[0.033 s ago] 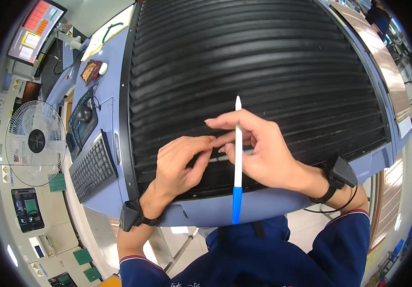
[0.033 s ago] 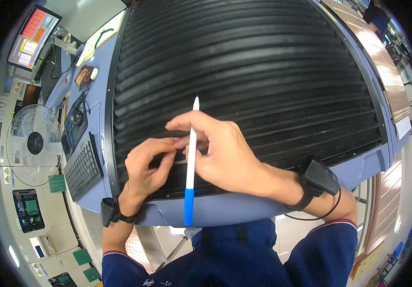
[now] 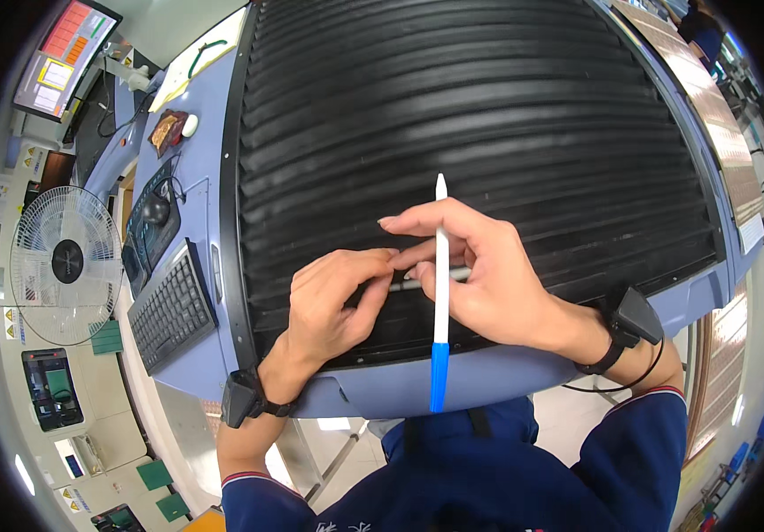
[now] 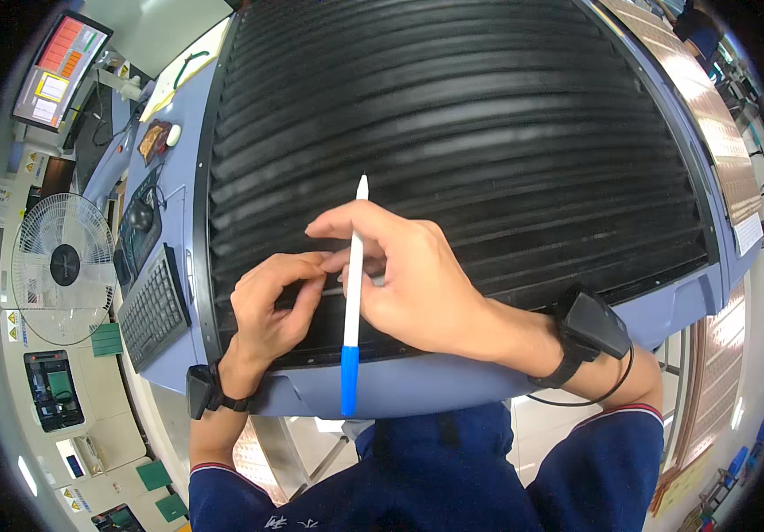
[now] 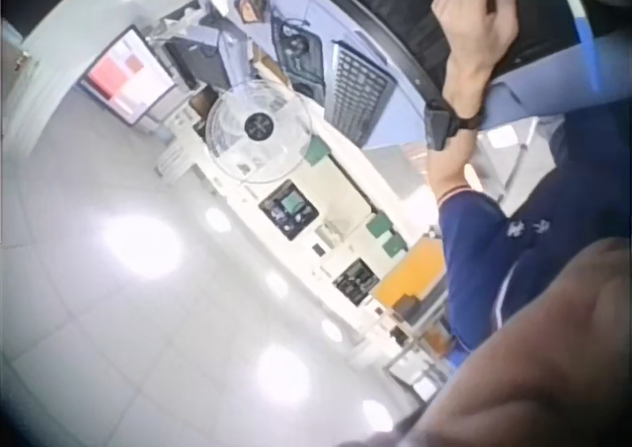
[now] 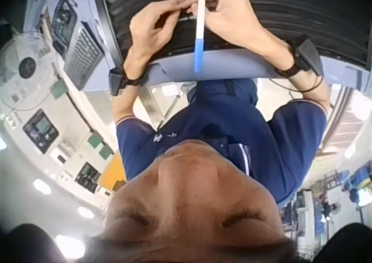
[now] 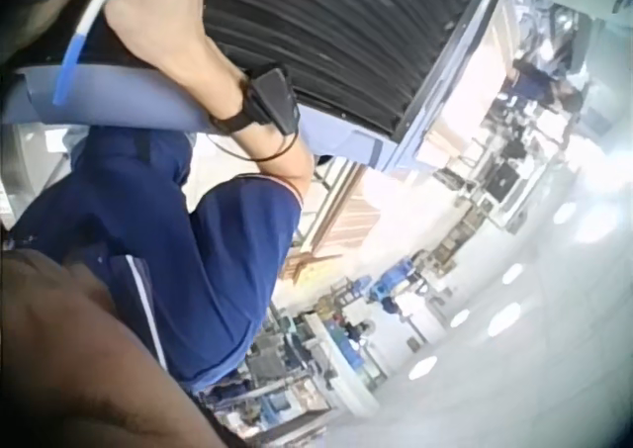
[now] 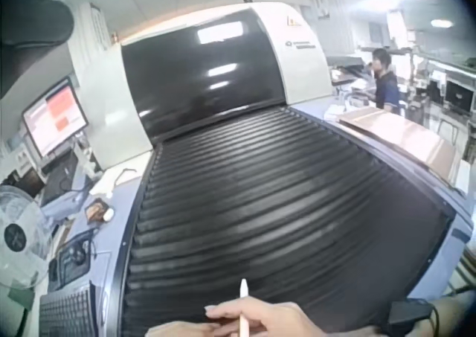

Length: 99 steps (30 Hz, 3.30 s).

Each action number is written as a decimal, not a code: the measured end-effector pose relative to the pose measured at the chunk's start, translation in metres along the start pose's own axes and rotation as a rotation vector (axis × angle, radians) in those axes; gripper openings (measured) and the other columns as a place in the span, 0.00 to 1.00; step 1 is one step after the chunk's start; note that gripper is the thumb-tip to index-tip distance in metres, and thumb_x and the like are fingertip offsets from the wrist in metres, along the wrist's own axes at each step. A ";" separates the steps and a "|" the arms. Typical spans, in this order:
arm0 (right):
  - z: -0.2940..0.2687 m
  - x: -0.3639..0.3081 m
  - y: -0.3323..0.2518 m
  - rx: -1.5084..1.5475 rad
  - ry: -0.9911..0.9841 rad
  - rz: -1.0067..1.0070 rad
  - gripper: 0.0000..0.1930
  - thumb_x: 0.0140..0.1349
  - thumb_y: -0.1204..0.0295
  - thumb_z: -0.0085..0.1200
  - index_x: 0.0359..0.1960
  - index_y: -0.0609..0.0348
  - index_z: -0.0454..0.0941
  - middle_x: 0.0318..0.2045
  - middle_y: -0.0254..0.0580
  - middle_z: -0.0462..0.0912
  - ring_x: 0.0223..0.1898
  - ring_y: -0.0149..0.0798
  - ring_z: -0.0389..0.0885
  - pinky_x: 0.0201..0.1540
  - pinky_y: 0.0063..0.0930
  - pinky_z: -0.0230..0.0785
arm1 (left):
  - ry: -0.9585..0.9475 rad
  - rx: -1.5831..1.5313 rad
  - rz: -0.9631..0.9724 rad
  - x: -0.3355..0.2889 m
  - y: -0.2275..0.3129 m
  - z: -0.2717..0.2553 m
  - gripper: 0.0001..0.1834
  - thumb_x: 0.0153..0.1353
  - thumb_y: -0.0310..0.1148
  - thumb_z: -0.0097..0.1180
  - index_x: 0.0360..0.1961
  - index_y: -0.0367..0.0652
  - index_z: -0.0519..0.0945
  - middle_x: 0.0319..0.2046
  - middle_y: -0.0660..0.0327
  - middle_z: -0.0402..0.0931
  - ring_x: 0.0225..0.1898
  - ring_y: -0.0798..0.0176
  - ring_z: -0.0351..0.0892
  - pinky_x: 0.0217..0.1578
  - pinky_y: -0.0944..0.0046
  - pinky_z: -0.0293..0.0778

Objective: Inspecting and marking large sheets of electronic components using a marker pen and industrial machinery.

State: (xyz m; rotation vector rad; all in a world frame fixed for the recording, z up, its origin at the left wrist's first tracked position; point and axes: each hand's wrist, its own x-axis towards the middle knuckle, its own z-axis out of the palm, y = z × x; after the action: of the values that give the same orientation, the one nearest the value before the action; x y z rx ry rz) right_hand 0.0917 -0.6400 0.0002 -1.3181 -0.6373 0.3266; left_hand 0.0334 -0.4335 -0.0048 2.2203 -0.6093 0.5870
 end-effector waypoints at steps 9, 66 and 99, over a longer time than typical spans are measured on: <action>0.004 0.002 -0.004 -0.014 0.000 0.033 0.20 0.60 0.86 0.52 0.56 0.69 0.76 0.44 0.54 0.87 0.47 0.45 0.91 0.48 0.35 0.84 | -0.007 0.029 0.013 0.000 0.000 -0.003 0.13 0.52 0.16 0.68 0.38 0.38 0.83 0.36 0.56 0.88 0.33 0.55 0.89 0.35 0.61 0.82; 0.006 0.001 0.003 -0.198 -0.013 -0.151 0.18 0.54 0.85 0.56 0.48 0.64 0.78 0.37 0.59 0.86 0.40 0.62 0.87 0.41 0.44 0.80 | -0.086 0.030 0.004 -0.003 -0.002 -0.004 0.10 0.53 0.17 0.67 0.35 0.36 0.81 0.31 0.54 0.86 0.29 0.54 0.86 0.33 0.61 0.79; 0.003 0.000 -0.002 -0.241 -0.084 -0.110 0.18 0.59 0.85 0.55 0.53 0.65 0.78 0.41 0.56 0.87 0.44 0.54 0.89 0.46 0.39 0.82 | -0.101 0.001 -0.044 -0.001 0.000 -0.007 0.09 0.54 0.19 0.67 0.36 0.36 0.82 0.31 0.54 0.87 0.30 0.53 0.88 0.34 0.61 0.80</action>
State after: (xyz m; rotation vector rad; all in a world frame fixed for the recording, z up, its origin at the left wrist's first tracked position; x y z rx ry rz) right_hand 0.0897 -0.6378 0.0025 -1.4983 -0.8367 0.2207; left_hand 0.0308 -0.4276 -0.0011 2.2692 -0.6098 0.4544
